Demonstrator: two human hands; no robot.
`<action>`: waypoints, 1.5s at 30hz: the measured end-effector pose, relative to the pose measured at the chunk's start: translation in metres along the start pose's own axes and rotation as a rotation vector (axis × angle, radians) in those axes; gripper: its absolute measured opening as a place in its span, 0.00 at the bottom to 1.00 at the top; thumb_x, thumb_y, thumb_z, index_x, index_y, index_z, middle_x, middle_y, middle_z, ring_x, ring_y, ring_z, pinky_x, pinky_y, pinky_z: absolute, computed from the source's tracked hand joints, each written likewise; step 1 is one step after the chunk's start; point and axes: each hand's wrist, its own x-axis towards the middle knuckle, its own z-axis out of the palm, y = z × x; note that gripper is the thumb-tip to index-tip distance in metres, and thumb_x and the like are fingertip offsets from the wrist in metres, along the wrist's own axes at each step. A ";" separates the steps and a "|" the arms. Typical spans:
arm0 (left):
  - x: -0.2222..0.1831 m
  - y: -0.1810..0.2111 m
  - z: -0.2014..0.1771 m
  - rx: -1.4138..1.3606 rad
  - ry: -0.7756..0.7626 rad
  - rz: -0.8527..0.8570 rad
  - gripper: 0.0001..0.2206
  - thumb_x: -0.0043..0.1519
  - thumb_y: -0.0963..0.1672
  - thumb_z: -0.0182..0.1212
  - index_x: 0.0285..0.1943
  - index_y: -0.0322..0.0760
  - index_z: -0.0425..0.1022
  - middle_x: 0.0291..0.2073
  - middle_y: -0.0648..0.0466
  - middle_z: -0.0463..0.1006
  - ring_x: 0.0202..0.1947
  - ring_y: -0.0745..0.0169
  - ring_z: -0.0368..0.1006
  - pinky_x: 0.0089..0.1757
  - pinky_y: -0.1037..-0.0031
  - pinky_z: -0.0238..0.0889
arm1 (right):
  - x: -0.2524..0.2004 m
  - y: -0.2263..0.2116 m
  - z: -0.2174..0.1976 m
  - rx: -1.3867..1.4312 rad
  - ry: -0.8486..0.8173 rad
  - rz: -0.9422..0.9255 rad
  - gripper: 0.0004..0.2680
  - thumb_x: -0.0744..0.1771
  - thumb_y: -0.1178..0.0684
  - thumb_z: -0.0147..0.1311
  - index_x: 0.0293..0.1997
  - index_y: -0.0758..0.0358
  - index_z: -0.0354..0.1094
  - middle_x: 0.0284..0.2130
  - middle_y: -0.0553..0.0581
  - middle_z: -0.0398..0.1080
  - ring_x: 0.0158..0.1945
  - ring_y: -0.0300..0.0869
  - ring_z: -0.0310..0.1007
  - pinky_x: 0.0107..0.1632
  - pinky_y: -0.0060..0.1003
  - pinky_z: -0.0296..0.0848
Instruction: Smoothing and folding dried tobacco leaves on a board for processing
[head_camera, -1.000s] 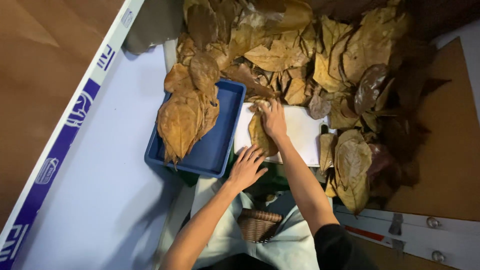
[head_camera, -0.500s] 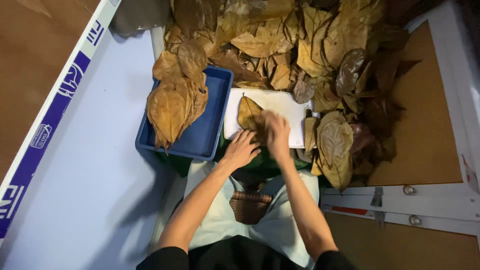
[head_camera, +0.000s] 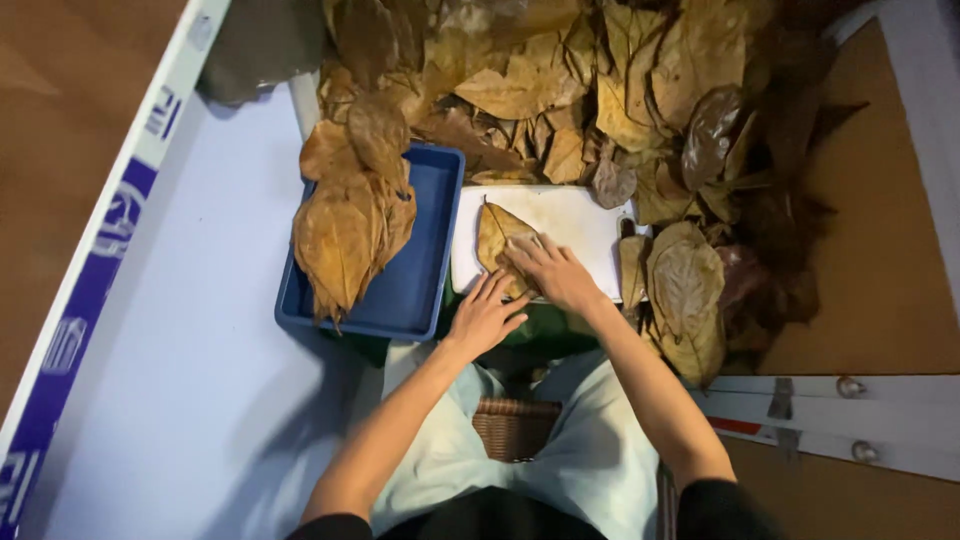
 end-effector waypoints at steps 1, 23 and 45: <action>0.003 -0.002 0.000 0.001 -0.008 0.009 0.15 0.66 0.55 0.53 0.54 0.55 0.80 0.63 0.48 0.68 0.72 0.47 0.56 0.69 0.54 0.42 | 0.013 0.005 0.004 0.007 0.003 0.010 0.20 0.71 0.50 0.40 0.75 0.43 0.51 0.72 0.51 0.51 0.72 0.61 0.53 0.61 0.53 0.66; 0.004 0.012 0.010 0.114 0.047 -0.004 0.14 0.66 0.51 0.54 0.45 0.44 0.82 0.50 0.44 0.78 0.61 0.48 0.68 0.65 0.56 0.50 | -0.009 -0.022 0.013 0.488 0.529 0.302 0.18 0.68 0.61 0.47 0.67 0.47 0.64 0.63 0.56 0.60 0.63 0.63 0.57 0.57 0.63 0.63; 0.010 -0.014 -0.018 -0.058 -0.040 -0.021 0.20 0.67 0.57 0.50 0.50 0.48 0.82 0.59 0.53 0.72 0.69 0.35 0.58 0.56 0.49 0.64 | 0.103 0.019 0.044 0.111 0.291 -0.271 0.16 0.70 0.56 0.41 0.67 0.57 0.63 0.63 0.61 0.65 0.69 0.62 0.58 0.73 0.54 0.53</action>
